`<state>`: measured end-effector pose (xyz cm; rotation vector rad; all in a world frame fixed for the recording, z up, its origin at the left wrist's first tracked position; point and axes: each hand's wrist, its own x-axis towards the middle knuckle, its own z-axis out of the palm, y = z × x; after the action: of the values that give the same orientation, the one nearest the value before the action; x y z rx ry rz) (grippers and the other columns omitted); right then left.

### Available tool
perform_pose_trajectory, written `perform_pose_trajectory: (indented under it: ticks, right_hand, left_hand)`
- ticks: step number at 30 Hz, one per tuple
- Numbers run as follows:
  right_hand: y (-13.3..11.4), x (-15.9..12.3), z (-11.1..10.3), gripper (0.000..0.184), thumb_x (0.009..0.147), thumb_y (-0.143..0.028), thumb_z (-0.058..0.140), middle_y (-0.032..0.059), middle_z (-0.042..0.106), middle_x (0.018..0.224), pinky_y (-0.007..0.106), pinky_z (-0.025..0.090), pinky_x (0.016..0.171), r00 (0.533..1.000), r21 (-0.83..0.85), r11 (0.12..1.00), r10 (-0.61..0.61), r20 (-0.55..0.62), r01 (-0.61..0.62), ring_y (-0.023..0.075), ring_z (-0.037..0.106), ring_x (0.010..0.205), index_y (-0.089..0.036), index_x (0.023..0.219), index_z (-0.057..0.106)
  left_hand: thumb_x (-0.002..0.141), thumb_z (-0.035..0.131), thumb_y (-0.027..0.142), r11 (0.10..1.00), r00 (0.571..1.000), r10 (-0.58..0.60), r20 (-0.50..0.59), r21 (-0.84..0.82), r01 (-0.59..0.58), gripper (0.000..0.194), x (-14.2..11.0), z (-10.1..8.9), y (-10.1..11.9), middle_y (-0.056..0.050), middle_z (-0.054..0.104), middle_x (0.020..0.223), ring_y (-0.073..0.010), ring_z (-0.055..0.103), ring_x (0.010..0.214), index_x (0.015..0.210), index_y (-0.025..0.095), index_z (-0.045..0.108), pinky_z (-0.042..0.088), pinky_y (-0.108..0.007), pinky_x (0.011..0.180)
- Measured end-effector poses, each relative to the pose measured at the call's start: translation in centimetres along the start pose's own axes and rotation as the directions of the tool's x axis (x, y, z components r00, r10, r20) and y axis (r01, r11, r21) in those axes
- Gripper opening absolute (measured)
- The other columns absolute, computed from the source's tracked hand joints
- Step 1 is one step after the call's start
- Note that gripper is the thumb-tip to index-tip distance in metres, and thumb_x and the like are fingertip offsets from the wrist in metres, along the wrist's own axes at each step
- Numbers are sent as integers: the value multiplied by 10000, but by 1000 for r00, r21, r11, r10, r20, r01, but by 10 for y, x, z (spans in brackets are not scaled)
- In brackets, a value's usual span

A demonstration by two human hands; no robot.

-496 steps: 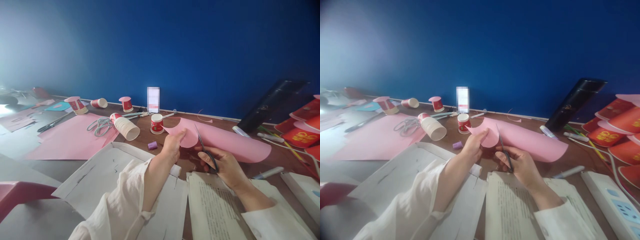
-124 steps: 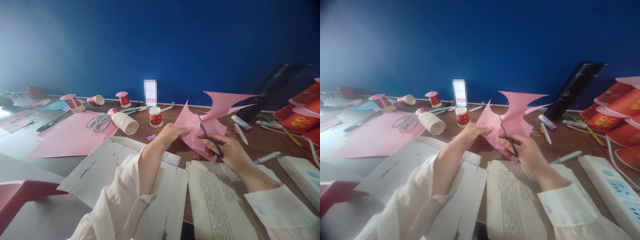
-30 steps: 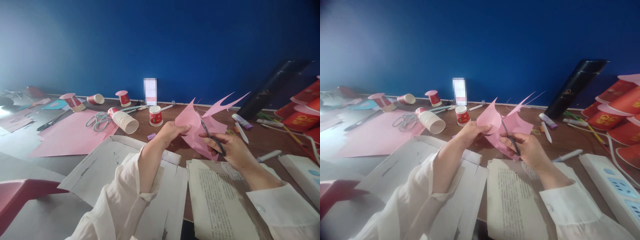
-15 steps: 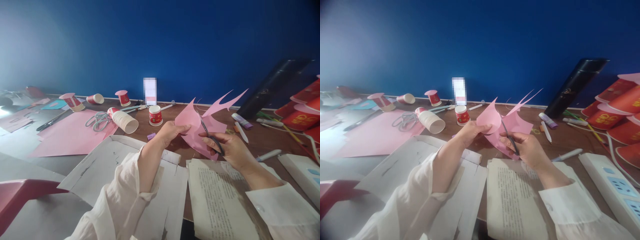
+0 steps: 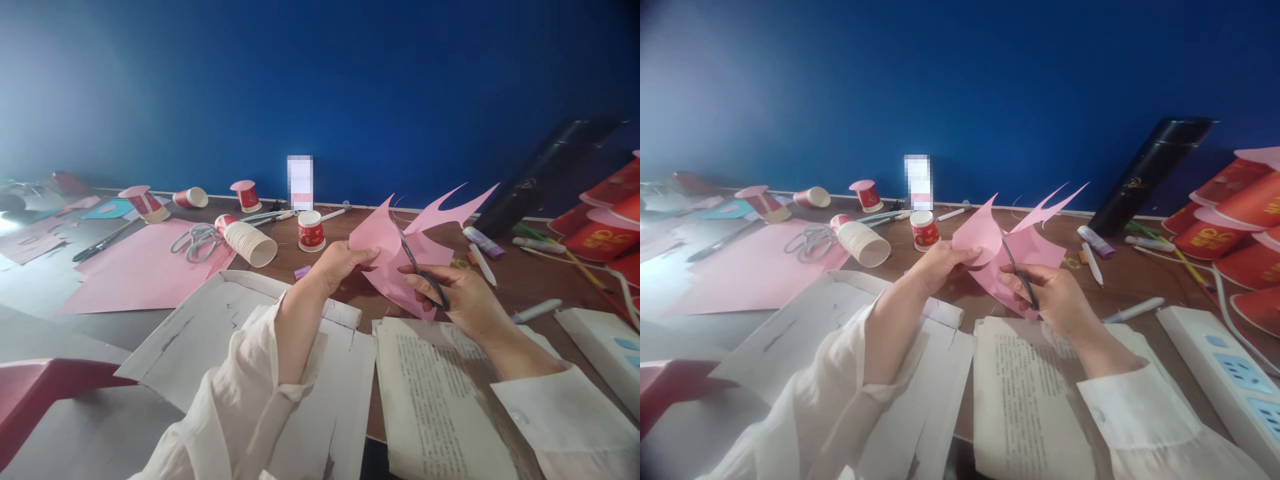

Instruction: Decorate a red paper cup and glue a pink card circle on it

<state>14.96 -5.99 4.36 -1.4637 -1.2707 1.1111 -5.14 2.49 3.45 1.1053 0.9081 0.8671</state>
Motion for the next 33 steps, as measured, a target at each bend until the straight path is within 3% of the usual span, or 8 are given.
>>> perform_pose_trajectory:
  ticks: [8,19,26,33]
  right_hand:
    - [-11,-8,5,531,683,-590,796,-20,547,571,253,393,434,999,-57,998,-19,-42,16,116,494,515,-187,1028,781]
    - [-1,-1,-1,528,739,-572,767,-11,561,572,253,408,483,996,-88,993,-84,-11,82,110,504,517,-157,1066,783]
    - [0,-2,-2,518,757,-563,758,-11,561,586,246,401,473,997,-94,993,-77,1,77,113,507,528,-163,1086,776]
    - [-4,-3,-1,520,737,-587,758,-17,552,559,261,415,479,996,-122,988,-92,-3,91,116,496,502,-164,1039,785]
  left_hand:
    - [584,906,440,1000,1000,-8,1,-22,8,464,1,-1,-1,-78,729,832,-163,643,712,879,116,752,504,-306,714]
    - [649,874,405,1000,1000,-12,-9,-1,12,365,-3,2,4,-44,696,728,-137,609,637,838,123,739,498,-312,726]
    - [648,870,428,1000,1000,-5,-7,14,5,402,1,-1,0,-59,713,792,-142,619,665,883,126,747,488,-294,689]
    - [605,889,456,999,999,-16,-42,38,18,441,-1,1,4,-29,672,723,-110,557,610,850,122,737,445,-285,663]
